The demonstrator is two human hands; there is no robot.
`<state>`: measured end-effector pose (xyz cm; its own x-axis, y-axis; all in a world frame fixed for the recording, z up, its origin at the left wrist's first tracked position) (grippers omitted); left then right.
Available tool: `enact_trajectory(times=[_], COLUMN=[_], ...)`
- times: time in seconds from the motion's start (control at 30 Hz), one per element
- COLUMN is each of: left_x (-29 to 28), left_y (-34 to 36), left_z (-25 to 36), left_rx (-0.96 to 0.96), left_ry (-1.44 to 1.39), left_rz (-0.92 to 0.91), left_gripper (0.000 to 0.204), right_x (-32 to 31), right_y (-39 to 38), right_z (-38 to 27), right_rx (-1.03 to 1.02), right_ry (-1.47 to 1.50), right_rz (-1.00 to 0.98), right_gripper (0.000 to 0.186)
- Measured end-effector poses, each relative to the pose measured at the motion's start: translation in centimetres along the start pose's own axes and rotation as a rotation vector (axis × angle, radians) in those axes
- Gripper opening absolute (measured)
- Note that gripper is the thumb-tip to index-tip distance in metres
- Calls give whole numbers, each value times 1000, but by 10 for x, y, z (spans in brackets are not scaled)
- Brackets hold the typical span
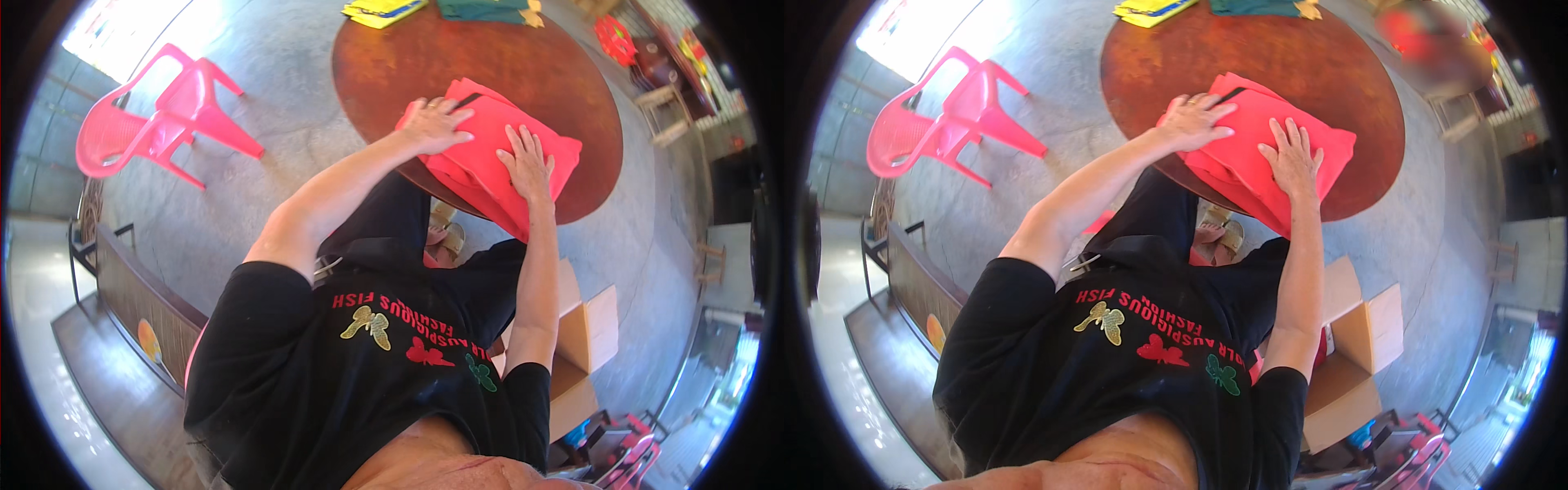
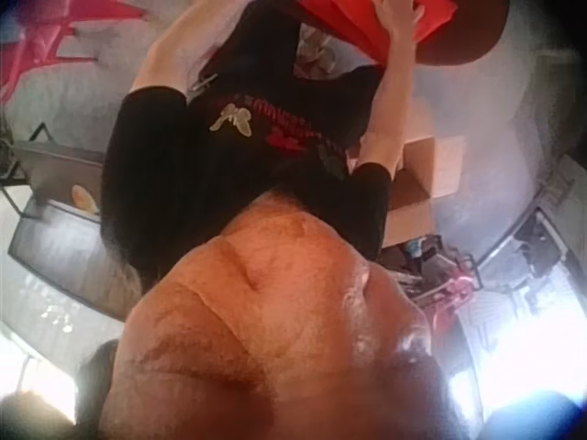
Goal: Folding pink fabric tote bags on a round wooden table.
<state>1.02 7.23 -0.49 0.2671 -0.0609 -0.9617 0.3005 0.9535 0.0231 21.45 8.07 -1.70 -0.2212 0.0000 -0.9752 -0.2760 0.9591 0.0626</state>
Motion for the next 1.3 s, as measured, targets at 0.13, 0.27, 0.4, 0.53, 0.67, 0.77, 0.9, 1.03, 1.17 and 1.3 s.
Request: enact_trajectory(times=[0.13,0.27,0.4,0.53,0.67,0.77,0.9,1.03,1.17,1.3], left_x=[-3,7,1,0,5,3,-35,-28,-6,11], left_y=[-12,-21,-20,-17,-17,-10,11,53,88,93], left_z=[-33,-44,-43,-46,-49,-48,-12,35,50,31], left_rx=[99,113,109,99,128,99,152,239,155,78], left_ry=[-66,-52,-36,-63,-86,-96,26,112,65,156], left_rz=[122,207,233,256,297,235,287,234,104,-15], left_gripper=[60,59,59,61,61,65,68,65,62,62], right_x=[-4,5,1,-1,0,4,-34,-40,-24,-23], right_y=[-9,-19,-19,-17,-19,-11,0,29,50,52], right_z=[67,87,86,92,96,103,55,-3,-7,36], right_rx=[114,204,185,182,173,215,117,-20,-63,-29], right_ry=[-96,4,26,102,136,103,-12,-36,-32,-27], right_rz=[60,243,299,365,413,227,246,219,170,62], right_gripper=[61,57,58,59,61,67,71,73,74,67])
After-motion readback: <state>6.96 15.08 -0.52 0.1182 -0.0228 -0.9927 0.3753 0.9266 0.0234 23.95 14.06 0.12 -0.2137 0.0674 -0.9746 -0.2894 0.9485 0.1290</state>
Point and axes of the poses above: each hand's wrist, its own y-axis towards the middle knuckle, its own x-axis out of the palm, z = x × y, the point moved 8 cm from there along y, towards the middle knuckle, and after that the axes turned 1 degree about y, right-handed, at the moved point
